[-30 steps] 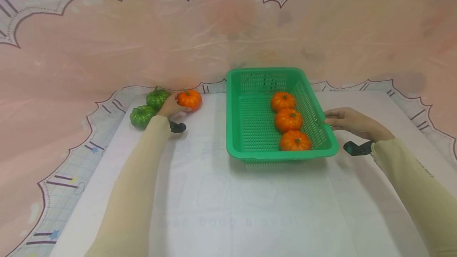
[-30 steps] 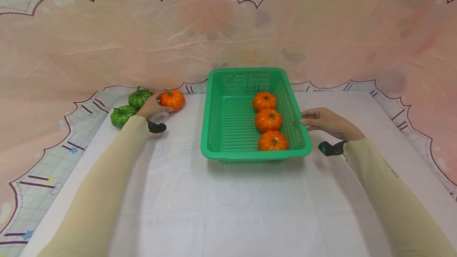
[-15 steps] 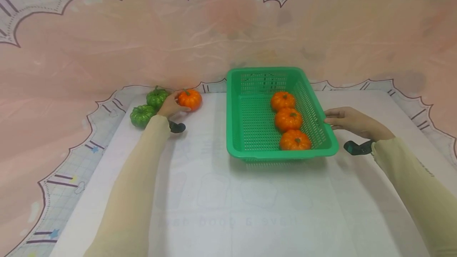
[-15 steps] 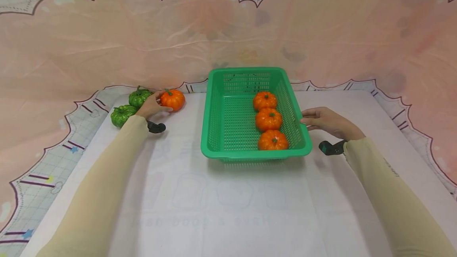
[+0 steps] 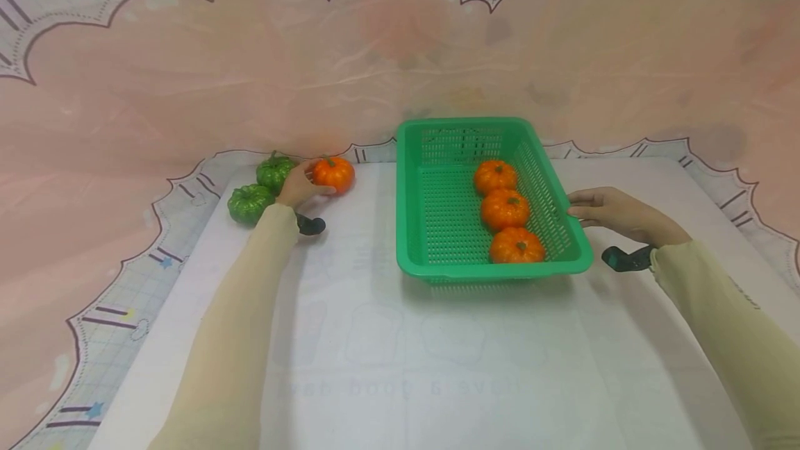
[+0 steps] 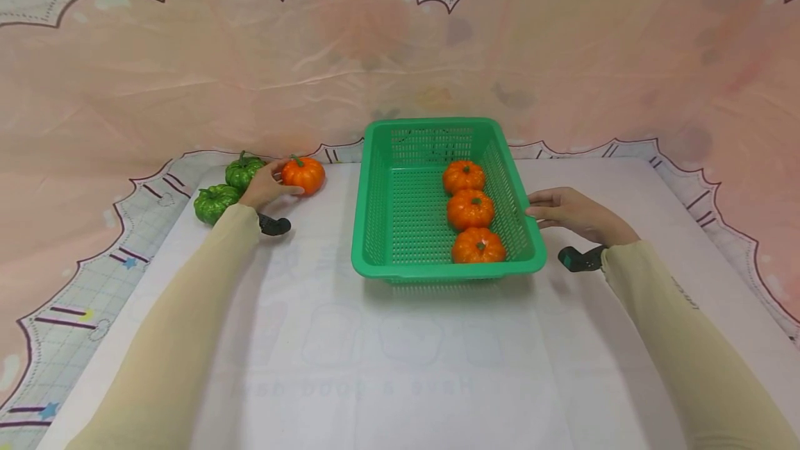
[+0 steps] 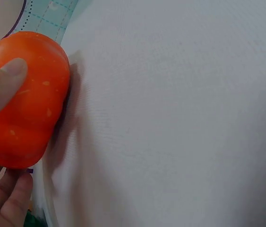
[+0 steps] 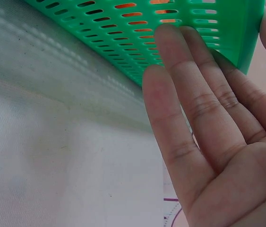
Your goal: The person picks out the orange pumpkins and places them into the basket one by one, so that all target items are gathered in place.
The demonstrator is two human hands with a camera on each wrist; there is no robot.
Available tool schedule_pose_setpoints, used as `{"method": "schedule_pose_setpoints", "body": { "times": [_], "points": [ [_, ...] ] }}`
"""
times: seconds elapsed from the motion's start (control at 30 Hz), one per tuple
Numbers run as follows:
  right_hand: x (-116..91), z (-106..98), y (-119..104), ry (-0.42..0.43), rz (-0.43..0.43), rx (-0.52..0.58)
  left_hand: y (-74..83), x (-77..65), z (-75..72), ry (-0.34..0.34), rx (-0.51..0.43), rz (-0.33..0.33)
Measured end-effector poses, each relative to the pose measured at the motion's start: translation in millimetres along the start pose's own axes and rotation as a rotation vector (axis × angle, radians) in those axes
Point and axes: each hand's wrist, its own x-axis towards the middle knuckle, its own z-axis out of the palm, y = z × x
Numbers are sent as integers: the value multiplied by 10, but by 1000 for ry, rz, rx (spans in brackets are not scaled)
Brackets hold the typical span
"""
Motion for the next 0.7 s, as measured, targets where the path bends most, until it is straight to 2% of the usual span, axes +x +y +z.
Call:
{"method": "schedule_pose_setpoints", "body": {
  "times": [0.23,0.43,0.7],
  "points": [
    [-1,3,-3,0,1,-7,-14,3,-17,26,11,32],
    [-9,8,-22,6,14,-9,6,6,-59,20,43,32],
    [-6,14,-39,0,19,-20,97,-98,-139,-1,38,83]
  ]
}}
